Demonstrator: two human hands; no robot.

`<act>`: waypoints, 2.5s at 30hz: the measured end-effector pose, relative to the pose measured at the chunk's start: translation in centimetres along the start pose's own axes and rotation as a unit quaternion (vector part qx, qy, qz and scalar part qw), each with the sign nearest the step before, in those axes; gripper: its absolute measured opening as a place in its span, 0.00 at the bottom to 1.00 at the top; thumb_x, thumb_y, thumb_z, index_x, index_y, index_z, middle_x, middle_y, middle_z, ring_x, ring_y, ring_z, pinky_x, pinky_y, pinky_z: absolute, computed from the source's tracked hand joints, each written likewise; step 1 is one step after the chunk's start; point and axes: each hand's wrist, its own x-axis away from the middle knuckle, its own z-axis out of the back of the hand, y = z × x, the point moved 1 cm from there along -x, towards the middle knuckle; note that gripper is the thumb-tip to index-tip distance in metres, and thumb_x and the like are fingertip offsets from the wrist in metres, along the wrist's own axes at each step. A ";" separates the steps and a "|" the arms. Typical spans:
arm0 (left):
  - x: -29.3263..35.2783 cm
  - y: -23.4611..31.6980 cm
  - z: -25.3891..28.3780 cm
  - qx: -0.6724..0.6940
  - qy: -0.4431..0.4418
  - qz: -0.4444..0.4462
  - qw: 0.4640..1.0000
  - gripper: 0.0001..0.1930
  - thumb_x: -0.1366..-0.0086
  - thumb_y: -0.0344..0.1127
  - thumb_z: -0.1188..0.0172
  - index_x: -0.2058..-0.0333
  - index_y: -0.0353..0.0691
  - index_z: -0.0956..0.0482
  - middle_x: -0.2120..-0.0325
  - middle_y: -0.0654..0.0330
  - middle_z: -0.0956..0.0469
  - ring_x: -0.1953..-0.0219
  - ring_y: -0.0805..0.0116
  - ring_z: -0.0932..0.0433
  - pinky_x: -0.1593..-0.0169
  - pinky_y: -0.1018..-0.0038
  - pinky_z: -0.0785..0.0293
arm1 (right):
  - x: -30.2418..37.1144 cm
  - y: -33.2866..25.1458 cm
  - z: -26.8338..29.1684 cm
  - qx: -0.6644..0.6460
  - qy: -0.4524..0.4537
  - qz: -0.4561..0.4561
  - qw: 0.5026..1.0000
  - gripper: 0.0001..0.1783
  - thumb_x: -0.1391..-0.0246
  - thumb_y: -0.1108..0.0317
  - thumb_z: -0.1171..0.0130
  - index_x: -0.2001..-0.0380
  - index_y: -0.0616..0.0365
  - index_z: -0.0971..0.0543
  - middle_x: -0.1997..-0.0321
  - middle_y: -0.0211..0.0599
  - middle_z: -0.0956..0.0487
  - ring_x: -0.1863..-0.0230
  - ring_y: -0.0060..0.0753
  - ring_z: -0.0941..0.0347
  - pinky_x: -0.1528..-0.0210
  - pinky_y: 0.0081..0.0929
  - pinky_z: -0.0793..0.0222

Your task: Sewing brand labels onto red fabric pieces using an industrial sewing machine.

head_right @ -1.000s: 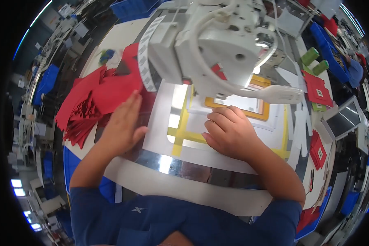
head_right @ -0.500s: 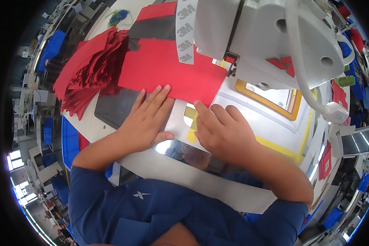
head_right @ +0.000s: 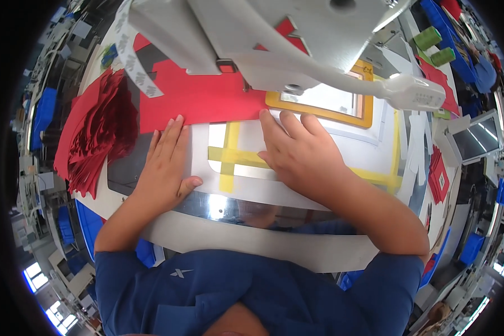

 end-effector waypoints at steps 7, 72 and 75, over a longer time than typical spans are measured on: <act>-2.7 1.3 0.3 -0.040 -0.003 -0.026 0.999 0.57 0.27 0.77 0.57 0.24 0.24 0.45 0.21 0.33 0.49 0.20 0.34 0.47 0.19 0.43 0.56 | 3.4 2.0 0.4 0.016 0.014 -0.037 0.999 0.26 0.37 0.54 0.32 0.47 0.67 0.15 0.36 0.42 0.21 0.43 0.42 0.26 0.45 0.37 0.31; -8.2 8.0 -0.1 0.069 0.037 -0.198 0.977 0.51 0.35 0.72 0.38 0.25 0.41 0.34 0.29 0.24 0.42 0.26 0.25 0.40 0.25 0.38 0.43 | 14.8 7.1 1.0 -0.100 0.023 -0.220 0.970 0.12 0.49 0.70 0.29 0.71 0.64 0.23 0.44 0.56 0.16 0.45 0.62 0.20 0.38 0.51 0.25; -8.1 8.1 -0.4 0.063 0.054 -0.202 0.976 0.51 0.35 0.73 0.39 0.25 0.41 0.33 0.30 0.24 0.40 0.27 0.25 0.39 0.25 0.39 0.43 | 14.8 7.2 1.1 -0.100 0.015 -0.227 0.969 0.12 0.48 0.71 0.30 0.71 0.65 0.24 0.43 0.58 0.17 0.45 0.63 0.21 0.38 0.51 0.25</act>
